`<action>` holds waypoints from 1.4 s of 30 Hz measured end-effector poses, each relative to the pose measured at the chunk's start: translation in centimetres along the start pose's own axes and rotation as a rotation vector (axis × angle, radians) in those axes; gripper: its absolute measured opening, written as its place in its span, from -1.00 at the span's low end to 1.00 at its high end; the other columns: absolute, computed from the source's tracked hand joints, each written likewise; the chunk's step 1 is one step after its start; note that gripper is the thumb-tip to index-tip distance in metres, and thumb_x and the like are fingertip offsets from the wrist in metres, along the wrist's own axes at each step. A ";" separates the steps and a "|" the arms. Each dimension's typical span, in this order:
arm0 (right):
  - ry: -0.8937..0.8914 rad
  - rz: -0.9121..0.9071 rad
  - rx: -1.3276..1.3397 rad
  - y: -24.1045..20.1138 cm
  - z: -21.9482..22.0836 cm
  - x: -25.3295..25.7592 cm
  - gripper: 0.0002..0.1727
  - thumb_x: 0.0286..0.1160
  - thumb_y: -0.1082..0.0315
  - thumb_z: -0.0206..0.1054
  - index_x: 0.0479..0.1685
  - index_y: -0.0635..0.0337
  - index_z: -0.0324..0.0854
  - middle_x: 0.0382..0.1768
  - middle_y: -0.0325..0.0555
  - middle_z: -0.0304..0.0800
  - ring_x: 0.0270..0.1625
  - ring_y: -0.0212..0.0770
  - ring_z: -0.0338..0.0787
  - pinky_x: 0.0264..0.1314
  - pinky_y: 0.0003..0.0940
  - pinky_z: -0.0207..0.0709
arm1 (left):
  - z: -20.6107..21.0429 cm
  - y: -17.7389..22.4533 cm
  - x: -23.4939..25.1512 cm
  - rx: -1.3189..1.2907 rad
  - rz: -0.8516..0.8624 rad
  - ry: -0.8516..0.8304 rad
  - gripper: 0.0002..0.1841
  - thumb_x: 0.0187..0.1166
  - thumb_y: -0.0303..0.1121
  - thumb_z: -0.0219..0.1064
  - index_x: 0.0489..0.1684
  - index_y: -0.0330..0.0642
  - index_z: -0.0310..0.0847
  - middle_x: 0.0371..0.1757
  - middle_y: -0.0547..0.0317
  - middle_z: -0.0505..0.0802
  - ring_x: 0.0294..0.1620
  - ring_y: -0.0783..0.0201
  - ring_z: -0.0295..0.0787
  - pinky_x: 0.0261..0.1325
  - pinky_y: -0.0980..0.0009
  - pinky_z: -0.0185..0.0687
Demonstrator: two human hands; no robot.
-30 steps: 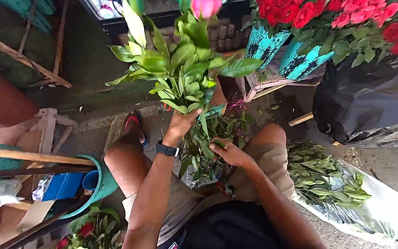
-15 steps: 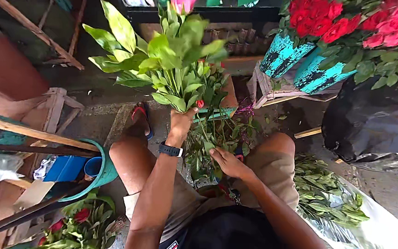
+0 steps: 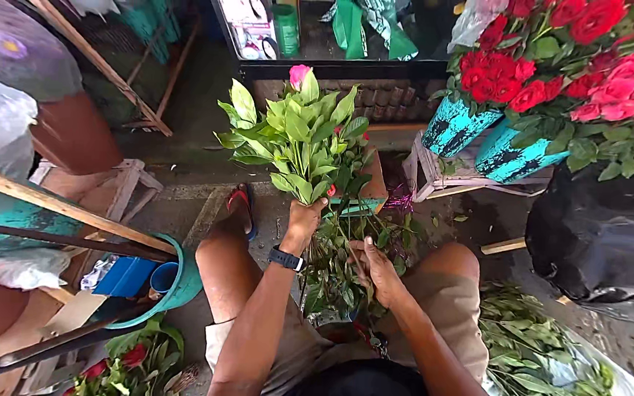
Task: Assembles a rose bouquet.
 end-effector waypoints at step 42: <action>0.107 -0.601 -0.625 -1.3 1.9 9.0 -0.80 0.53 0.34 0.42 -0.05 0.27 0.84 0.04 -0.01 0.88 0.13 -0.31 0.83 0.30 -0.37 0.68 | 2.8 -2.9 -0.4 -0.031 0.039 -0.020 -0.76 0.42 -0.45 0.60 -0.17 -0.39 0.66 -0.51 0.05 0.81 -0.56 0.28 0.71 -0.30 0.38 0.72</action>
Point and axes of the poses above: each hand's wrist, its own x-axis towards the middle knuckle, its own z-axis out of the palm, y = z × x, the point moved 8 cm from there along x, towards the middle knuckle
